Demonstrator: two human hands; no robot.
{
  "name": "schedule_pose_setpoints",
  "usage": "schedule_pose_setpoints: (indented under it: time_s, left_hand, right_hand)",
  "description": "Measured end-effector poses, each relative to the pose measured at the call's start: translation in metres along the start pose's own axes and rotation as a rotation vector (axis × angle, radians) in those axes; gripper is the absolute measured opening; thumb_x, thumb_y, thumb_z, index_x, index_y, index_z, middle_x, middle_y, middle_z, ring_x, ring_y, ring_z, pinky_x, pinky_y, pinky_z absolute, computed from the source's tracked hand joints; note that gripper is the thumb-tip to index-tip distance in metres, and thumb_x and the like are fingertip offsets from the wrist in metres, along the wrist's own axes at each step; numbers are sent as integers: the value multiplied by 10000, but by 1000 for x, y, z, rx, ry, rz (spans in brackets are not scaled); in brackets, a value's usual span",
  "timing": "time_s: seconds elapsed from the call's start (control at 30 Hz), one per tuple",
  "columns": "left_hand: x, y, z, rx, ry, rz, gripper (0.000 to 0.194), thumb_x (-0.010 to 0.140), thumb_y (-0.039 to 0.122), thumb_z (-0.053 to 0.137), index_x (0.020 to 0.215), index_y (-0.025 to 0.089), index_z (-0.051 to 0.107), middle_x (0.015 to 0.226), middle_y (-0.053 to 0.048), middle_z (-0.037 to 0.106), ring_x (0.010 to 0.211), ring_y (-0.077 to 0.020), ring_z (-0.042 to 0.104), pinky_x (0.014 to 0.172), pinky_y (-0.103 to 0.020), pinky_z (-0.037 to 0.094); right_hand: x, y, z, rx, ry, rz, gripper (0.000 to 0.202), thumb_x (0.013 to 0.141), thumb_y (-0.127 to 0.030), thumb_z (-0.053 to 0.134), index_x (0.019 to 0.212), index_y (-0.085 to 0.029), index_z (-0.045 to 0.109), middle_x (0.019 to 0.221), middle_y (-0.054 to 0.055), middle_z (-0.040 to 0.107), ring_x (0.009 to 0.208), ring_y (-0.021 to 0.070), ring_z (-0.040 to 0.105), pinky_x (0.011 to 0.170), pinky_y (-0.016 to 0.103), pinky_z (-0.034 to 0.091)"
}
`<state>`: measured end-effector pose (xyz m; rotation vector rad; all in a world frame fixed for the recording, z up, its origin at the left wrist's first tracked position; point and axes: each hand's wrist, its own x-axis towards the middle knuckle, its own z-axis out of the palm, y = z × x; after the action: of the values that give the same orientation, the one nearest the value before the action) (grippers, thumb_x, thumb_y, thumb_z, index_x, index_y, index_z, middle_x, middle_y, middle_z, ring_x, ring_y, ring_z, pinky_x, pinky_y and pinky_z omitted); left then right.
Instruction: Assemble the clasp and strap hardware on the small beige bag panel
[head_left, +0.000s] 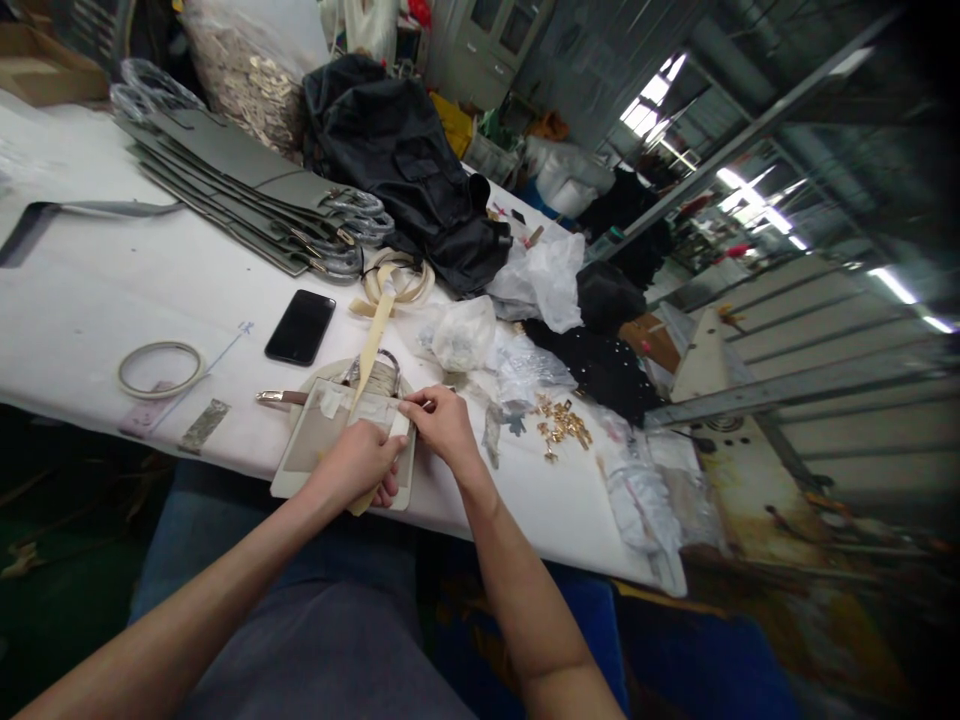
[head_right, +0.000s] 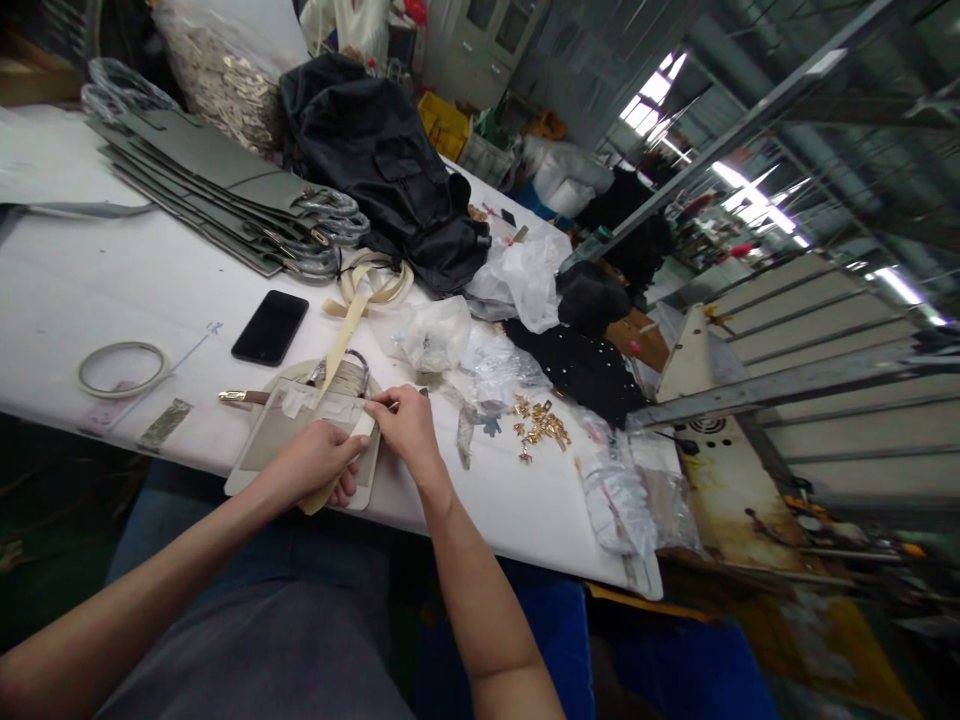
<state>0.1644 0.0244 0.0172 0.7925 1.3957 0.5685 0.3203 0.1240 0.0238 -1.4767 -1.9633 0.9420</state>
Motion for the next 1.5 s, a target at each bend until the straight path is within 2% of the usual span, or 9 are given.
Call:
schedule_pose_setpoints:
  time_s: [0.13,0.3,0.43,0.67,0.93,1.13,1.3,1.43,1.5]
  left_hand:
    - [-5,4,1,-6,13,-3,504,1177,442,547,754,182,632,656,-160,733,506,-296,728,477,-334,577]
    - [-12,10,-6,-119,-29,0,513,1218,454,414,847,186,646,884,-194,827,792,-322,855,717,-372,707]
    - [-6,7,-6,-76,-3,2,469,1164,390,492,750,203,609,817,-194,807,696,-336,829,609,-367,676]
    - [11,-1,4,83,32,-1,464,1056,357,550,639,173,635,633,-195,716,483,-319,716,426,-344,558]
    - [7,-4,4,20,-77,-36,363,1124,338,440,877,178,653,806,-190,801,686,-318,819,624,-365,683]
    - [4,4,8,197,-43,-18,461,1138,314,385,794,176,659,765,-199,773,613,-315,777,565,-364,620]
    - [-16,26,-5,508,113,152,386,1060,259,515,715,181,669,793,-206,753,765,-329,774,753,-389,593]
    - [-52,52,-14,688,9,312,313,970,258,629,664,208,671,731,-133,715,724,-299,706,726,-373,530]
    - [-72,64,-26,884,55,440,336,1031,288,589,728,209,710,768,-126,724,702,-288,680,719,-379,512]
  right_hand:
    - [-2,2,0,-14,5,-28,92,945,-296,883,997,-223,906,1015,57,832,806,183,729,824,333,590]
    - [-4,4,1,-6,-8,-35,114,963,-320,891,1016,-220,900,1041,51,816,821,174,723,839,327,585]
    - [-7,1,-6,-46,-36,-59,151,972,-303,882,1089,-208,888,1128,62,785,849,163,707,875,326,588]
    - [-3,-3,-25,-181,-272,-239,423,897,-187,894,1312,-216,822,1186,46,745,934,169,677,991,352,568]
    - [8,-2,-25,-129,-350,-160,402,856,-222,904,1250,-217,824,1177,17,807,888,158,696,905,317,565]
    - [13,-12,-30,-272,-386,-305,379,881,-224,879,1251,-191,805,1158,46,797,913,173,680,922,319,525]
    - [22,-14,-30,-284,-459,-263,350,811,-276,903,1126,-186,779,1011,0,759,879,165,627,816,283,450]
    - [26,-8,-28,-227,-473,-224,389,767,-304,921,1097,-183,755,993,-18,739,857,153,605,790,270,431]
    - [25,-5,-28,-210,-460,-210,394,760,-298,922,1103,-185,764,982,-18,741,841,152,604,778,269,429]
